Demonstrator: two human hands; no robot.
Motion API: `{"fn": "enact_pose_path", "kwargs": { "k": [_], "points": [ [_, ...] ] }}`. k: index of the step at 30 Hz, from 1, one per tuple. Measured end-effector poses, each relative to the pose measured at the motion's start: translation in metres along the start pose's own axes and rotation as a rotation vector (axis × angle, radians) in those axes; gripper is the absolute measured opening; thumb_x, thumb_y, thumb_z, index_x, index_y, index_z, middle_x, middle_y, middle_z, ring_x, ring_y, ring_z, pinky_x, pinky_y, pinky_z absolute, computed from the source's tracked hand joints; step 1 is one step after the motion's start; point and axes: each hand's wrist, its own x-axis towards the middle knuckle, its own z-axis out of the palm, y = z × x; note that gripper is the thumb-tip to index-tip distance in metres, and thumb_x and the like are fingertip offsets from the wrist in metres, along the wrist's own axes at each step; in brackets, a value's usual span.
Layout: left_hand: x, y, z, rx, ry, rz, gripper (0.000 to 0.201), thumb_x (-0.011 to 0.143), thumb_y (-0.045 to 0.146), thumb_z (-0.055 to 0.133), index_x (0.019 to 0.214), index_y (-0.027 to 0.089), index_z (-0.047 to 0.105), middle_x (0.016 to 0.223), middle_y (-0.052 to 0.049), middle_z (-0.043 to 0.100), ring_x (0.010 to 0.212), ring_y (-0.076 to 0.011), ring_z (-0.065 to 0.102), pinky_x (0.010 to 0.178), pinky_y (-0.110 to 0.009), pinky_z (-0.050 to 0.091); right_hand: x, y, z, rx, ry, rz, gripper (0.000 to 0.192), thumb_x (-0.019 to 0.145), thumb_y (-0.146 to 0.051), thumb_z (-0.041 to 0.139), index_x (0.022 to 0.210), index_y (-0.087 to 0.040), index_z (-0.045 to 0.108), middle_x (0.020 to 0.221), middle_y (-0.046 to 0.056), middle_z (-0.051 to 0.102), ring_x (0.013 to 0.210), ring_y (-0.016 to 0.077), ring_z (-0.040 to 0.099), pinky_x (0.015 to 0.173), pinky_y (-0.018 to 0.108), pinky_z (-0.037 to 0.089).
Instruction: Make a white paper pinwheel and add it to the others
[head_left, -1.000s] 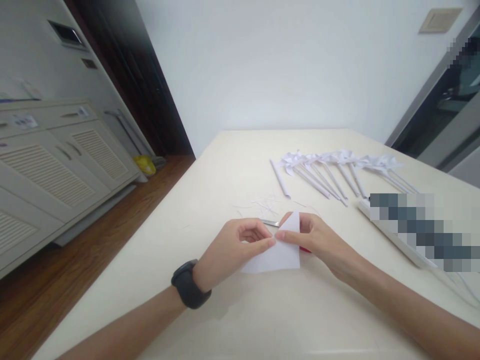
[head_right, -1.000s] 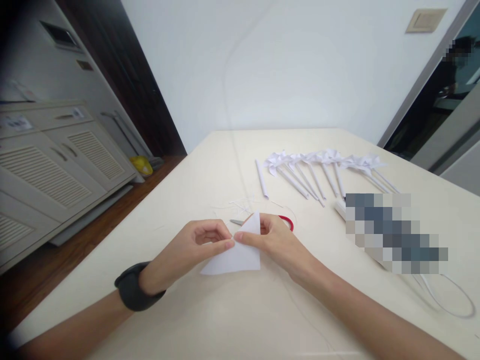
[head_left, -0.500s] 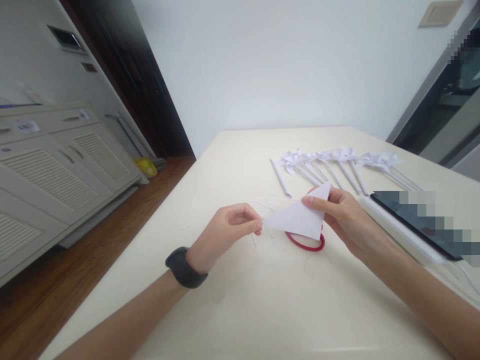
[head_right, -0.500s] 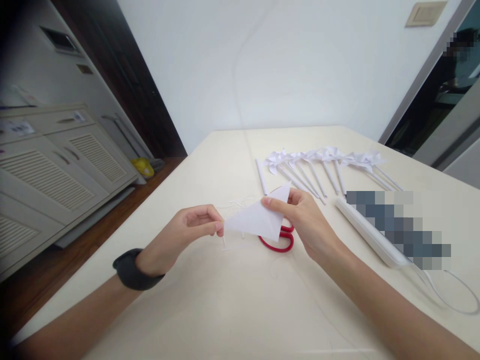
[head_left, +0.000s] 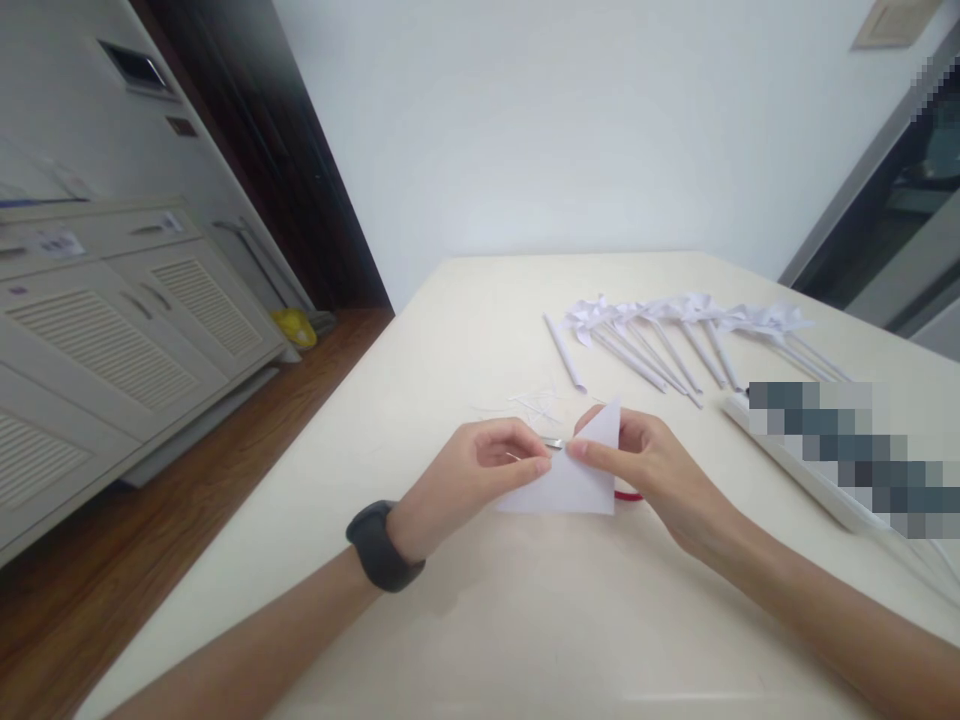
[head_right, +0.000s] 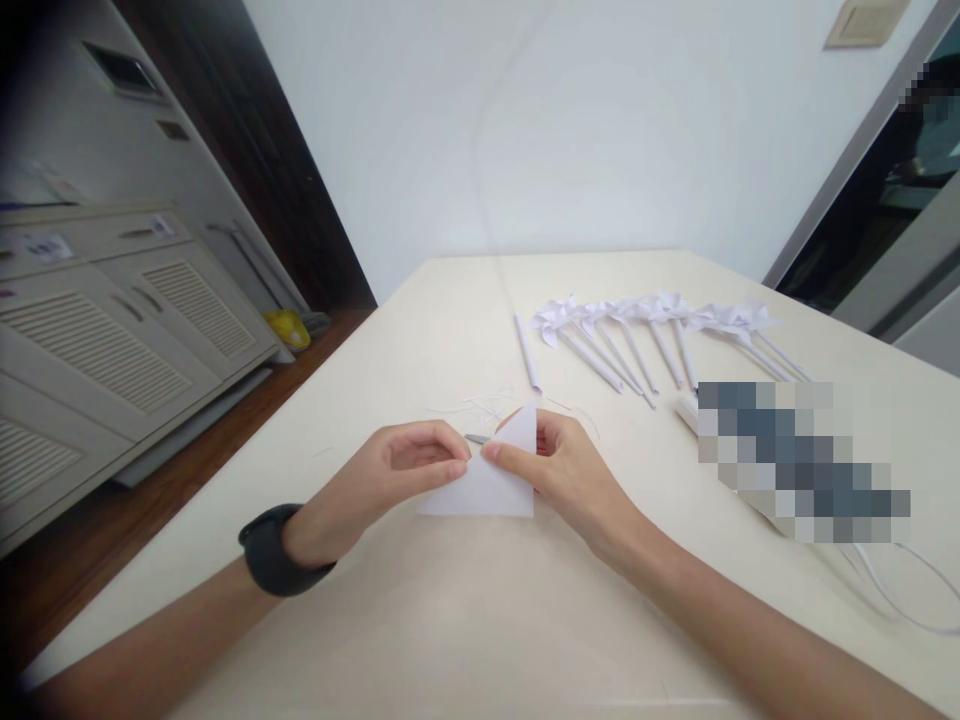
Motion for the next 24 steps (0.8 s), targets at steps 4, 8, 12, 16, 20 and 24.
{"fn": "enact_pose_path", "kwargs": {
  "k": [4, 8, 12, 16, 20, 24],
  "points": [
    [-0.001, -0.005, 0.002, 0.061, 0.02, -0.002, 0.019, 0.078, 0.034, 0.058, 0.077, 0.015, 0.059, 0.077, -0.003, 0.062, 0.071, -0.0145, 0.057, 0.062, -0.025, 0.044, -0.002, 0.001, 0.003, -0.064, -0.028, 0.018, 0.02, 0.076, -0.038, 0.06, 0.076, -0.019, 0.057, 0.062, -0.003, 0.047, 0.054, 0.0084, 0.042, 0.044, 0.02, 0.026],
    [-0.002, -0.001, 0.001, 0.217, 0.048, 0.081, 0.017, 0.079, 0.031, 0.055, 0.075, 0.015, 0.062, 0.08, -0.004, 0.064, 0.08, -0.0168, 0.058, 0.074, -0.028, 0.045, -0.001, 0.002, 0.004, -0.06, -0.046, 0.055, 0.016, 0.075, -0.035, 0.061, 0.075, -0.019, 0.058, 0.062, -0.003, 0.047, 0.055, 0.0086, 0.043, 0.044, 0.019, 0.026],
    [-0.003, 0.001, 0.002, 0.292, 0.074, 0.12, 0.018, 0.079, 0.031, 0.054, 0.073, 0.016, 0.062, 0.079, -0.003, 0.064, 0.078, -0.0166, 0.058, 0.075, -0.028, 0.046, 0.001, 0.001, 0.001, -0.034, -0.064, 0.072, 0.017, 0.073, -0.034, 0.062, 0.073, -0.018, 0.058, 0.06, -0.003, 0.047, 0.052, 0.0085, 0.041, 0.045, 0.021, 0.024],
    [0.0, -0.002, -0.002, 0.297, 0.112, 0.109, 0.018, 0.077, 0.032, 0.055, 0.07, 0.016, 0.06, 0.076, -0.003, 0.064, 0.076, -0.0164, 0.058, 0.071, -0.027, 0.045, 0.01, -0.003, -0.024, 0.036, -0.048, 0.034, 0.017, 0.075, -0.033, 0.061, 0.069, -0.018, 0.057, 0.06, -0.003, 0.047, 0.052, 0.0085, 0.04, 0.05, 0.023, 0.03],
    [0.003, -0.003, -0.008, 0.245, 0.166, 0.041, 0.02, 0.076, 0.034, 0.058, 0.07, 0.015, 0.06, 0.072, -0.002, 0.062, 0.07, -0.0148, 0.057, 0.064, -0.025, 0.043, 0.022, -0.005, -0.053, 0.061, 0.171, -0.048, 0.018, 0.072, -0.034, 0.065, 0.068, -0.017, 0.061, 0.068, 0.001, 0.049, 0.064, 0.011, 0.045, 0.059, 0.023, 0.038],
    [0.003, -0.002, -0.009, 0.137, 0.183, -0.013, 0.02, 0.076, 0.036, 0.057, 0.072, 0.016, 0.059, 0.068, 0.0, 0.059, 0.062, -0.0121, 0.054, 0.054, -0.022, 0.04, 0.022, -0.004, -0.047, 0.098, 0.116, -0.055, 0.021, 0.073, -0.039, 0.064, 0.076, -0.018, 0.063, 0.079, 0.003, 0.055, 0.072, 0.0132, 0.05, 0.063, 0.025, 0.041]
  ]
}}
